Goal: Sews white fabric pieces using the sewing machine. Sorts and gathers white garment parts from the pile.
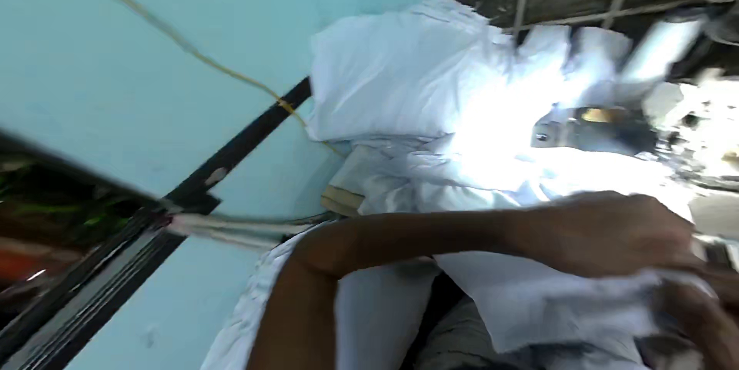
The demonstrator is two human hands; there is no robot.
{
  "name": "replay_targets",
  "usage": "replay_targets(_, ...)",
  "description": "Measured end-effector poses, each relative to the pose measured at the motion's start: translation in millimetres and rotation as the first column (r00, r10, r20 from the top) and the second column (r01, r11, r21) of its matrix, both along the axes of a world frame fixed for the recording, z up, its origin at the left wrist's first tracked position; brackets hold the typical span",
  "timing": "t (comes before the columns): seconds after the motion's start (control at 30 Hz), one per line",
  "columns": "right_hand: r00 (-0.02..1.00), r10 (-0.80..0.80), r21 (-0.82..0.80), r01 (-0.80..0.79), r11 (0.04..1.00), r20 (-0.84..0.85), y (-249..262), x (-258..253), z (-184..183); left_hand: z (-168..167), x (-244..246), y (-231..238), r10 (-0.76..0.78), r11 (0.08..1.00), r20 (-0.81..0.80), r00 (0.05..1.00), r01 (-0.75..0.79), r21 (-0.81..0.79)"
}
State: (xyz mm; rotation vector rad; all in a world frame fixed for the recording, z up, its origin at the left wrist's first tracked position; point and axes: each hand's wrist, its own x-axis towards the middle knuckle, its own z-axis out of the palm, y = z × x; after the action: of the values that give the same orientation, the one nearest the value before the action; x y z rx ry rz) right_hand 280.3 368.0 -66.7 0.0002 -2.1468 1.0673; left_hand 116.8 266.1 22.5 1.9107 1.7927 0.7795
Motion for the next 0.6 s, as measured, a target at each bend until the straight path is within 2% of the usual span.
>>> replay_targets(0.1, 0.995, -0.085, -0.069, 0.082, 0.994, -0.047, -1, -36, 8, 1, -27, -3, -0.044, 0.994, -0.123, 0.991, 0.055, 0.091)
replay_targets(0.17, 0.996, -0.068, -0.136, 0.058, 0.989, -0.063, 7, -57, 10, 14, -47, -7, -0.064, 0.995, -0.248, 0.967, 0.082, 0.060)
replay_targets(0.23, 0.999, -0.003, -0.188, -0.006, 0.982, -0.047, 21, -73, 13, 27, -62, -8, -0.038, 0.999, -0.362, 0.932, 0.037, -0.010)
replay_targets(0.3, 0.997, 0.078, -0.211, -0.076, 0.974, 0.003, 39, -84, 13, 36, -80, -7, -0.010, 1.000, -0.540, 0.842, 0.000, -0.019)
replay_targets(0.37, 0.991, 0.104, -0.130, -0.093, 0.987, 0.084, 60, -85, 8, 40, -106, -6, -0.017, 1.000, -0.650, 0.760, 0.028, 0.007)
replay_targets(0.43, 0.991, 0.024, 0.041, -0.030, 0.999, 0.132, 83, -80, -7, 44, -135, -6, -0.022, 0.999, -0.650, 0.759, 0.047, 0.021)
replay_targets(0.5, 0.982, -0.118, 0.189, 0.089, 0.978, 0.147, 104, -75, -26, 50, -161, -6, -0.047, 0.996, -0.577, 0.815, 0.082, 0.035)
replay_targets(0.6, 0.936, -0.308, 0.277, 0.255, 0.927, 0.170, 123, -79, -48, 61, -180, -1, -0.071, 0.997, -0.269, 0.961, 0.076, 0.008)
